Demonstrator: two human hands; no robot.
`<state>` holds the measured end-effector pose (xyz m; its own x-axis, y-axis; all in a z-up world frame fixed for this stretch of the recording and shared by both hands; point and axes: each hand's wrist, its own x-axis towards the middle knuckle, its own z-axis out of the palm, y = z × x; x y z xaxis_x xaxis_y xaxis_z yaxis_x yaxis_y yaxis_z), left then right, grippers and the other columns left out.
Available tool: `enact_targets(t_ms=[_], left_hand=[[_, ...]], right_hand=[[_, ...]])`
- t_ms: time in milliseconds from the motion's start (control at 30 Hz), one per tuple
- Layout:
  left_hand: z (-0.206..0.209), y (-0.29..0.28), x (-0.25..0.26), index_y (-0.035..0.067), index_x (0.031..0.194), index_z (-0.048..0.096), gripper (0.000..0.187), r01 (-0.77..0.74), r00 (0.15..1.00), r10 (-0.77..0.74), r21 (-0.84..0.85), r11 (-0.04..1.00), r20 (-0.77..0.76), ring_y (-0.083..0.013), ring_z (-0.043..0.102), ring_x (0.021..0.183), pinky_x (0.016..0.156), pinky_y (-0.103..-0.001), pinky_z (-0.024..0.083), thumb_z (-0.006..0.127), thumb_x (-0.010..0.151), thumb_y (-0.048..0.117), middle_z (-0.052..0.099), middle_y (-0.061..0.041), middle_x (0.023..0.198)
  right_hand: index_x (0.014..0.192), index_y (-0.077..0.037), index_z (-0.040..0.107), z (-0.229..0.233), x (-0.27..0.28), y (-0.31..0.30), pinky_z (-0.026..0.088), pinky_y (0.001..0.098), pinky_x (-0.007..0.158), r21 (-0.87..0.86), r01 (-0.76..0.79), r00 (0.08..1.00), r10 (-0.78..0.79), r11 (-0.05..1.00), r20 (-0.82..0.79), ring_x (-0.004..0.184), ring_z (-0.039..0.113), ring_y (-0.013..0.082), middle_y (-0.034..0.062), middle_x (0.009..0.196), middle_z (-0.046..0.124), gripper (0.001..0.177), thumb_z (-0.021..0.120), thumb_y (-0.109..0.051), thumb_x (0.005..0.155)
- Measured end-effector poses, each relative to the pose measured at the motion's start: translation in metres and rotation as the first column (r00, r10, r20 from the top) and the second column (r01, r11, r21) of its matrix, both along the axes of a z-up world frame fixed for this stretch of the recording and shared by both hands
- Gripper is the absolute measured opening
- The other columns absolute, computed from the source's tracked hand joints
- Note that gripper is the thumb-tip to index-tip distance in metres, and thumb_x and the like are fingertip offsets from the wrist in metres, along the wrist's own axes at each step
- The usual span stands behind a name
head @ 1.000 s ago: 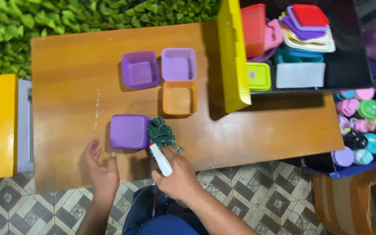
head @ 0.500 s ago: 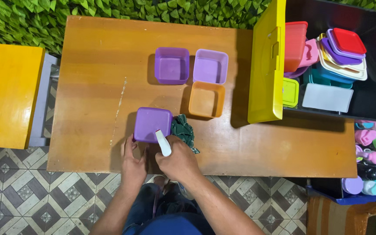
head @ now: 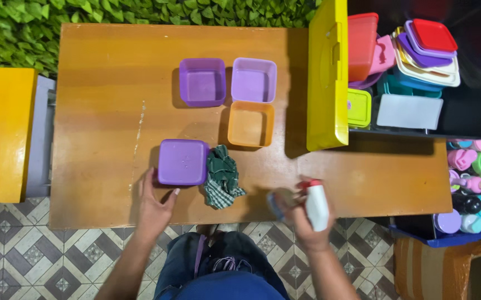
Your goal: The person retrieves three small plastic containers from a yellow storage bin and places them on a wooden table. They spray a cleaning solution into one purple container and wipe its interior and exterior with a cloth, then repeat the wiping on the other containers.
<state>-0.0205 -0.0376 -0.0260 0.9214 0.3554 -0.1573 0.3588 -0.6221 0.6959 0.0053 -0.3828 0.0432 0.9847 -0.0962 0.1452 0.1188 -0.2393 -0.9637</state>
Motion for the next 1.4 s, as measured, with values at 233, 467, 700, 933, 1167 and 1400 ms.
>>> enact_targets(t_ms=[233,467,700,933,1167,1400], left_hand=[[0.002,0.009,0.021,-0.003,0.152,0.032,0.095,0.176,0.984,-0.177,0.042,0.983,0.026,-0.0418,0.047,0.134,0.109,-0.046,0.041,0.083,0.077,0.025,0.046,-0.027,0.144],[-0.010,-0.016,0.013,0.000,0.147,0.044,0.078,0.116,0.993,-0.117,0.025,0.993,0.003,-0.0400,0.051,0.130,0.110,-0.046,0.042,0.081,0.082,0.024,0.049,-0.024,0.141],[-0.011,-0.002,0.018,-0.001,0.151,0.036,0.097,0.256,0.962,-0.264,0.120,0.959,0.064,-0.0441,0.037,0.142,0.117,-0.053,0.032,0.087,0.074,0.026,0.040,-0.026,0.150],[-0.006,0.031,0.035,0.005,0.156,0.018,0.124,0.320,0.943,-0.323,-0.048,0.946,-0.078,-0.0401,0.029,0.147,0.120,-0.048,0.030,0.093,0.060,0.027,0.029,-0.023,0.156],[-0.009,0.033,0.051,0.002,0.160,0.002,0.136,0.371,0.926,-0.375,-0.267,0.890,0.035,-0.0340,0.024,0.157,0.125,-0.044,0.026,0.093,0.063,0.030,0.020,-0.020,0.170],[-0.001,0.024,0.058,0.004,0.156,0.013,0.137,0.376,0.922,-0.381,-0.070,0.924,-0.067,-0.0400,0.028,0.150,0.120,-0.047,0.030,0.098,0.055,0.038,0.028,-0.024,0.159]], right_hand=[[0.126,0.007,0.063,-0.029,0.019,-0.047,0.053,0.0278,0.086,-0.105,0.262,0.956,-0.244,0.959,0.162,0.090,0.061,0.0167,0.0115,0.103,0.062,0.046,0.051,0.003,0.083],[0.116,0.009,0.063,-0.025,0.035,-0.030,0.055,0.0319,0.087,-0.208,0.223,0.946,-0.160,0.952,0.282,0.092,0.063,0.0230,0.0169,0.108,0.063,0.041,0.053,0.006,0.077],[0.144,0.011,0.042,-0.043,0.011,-0.032,0.045,0.0396,0.107,-0.236,0.183,0.965,-0.128,0.954,0.228,0.122,0.054,0.0301,0.0223,0.132,0.049,0.065,0.069,-0.001,0.087],[0.124,-0.003,0.049,-0.077,-0.081,-0.001,0.044,0.0391,0.097,-0.254,0.317,0.929,-0.352,0.914,-0.110,0.106,0.050,0.0241,0.0123,0.111,0.050,0.039,0.065,-0.012,0.091],[0.144,-0.002,0.047,-0.044,-0.034,0.075,0.032,0.0551,0.112,-0.530,-0.234,0.972,0.186,0.815,-0.142,0.134,0.042,0.0468,0.0270,0.144,0.044,0.078,0.077,-0.025,0.076],[0.147,0.003,0.042,-0.057,0.018,0.121,0.034,0.0563,0.107,-0.712,-0.286,0.948,0.297,0.641,-0.113,0.127,0.046,0.0436,0.0270,0.142,0.045,0.079,0.073,-0.031,0.083]])
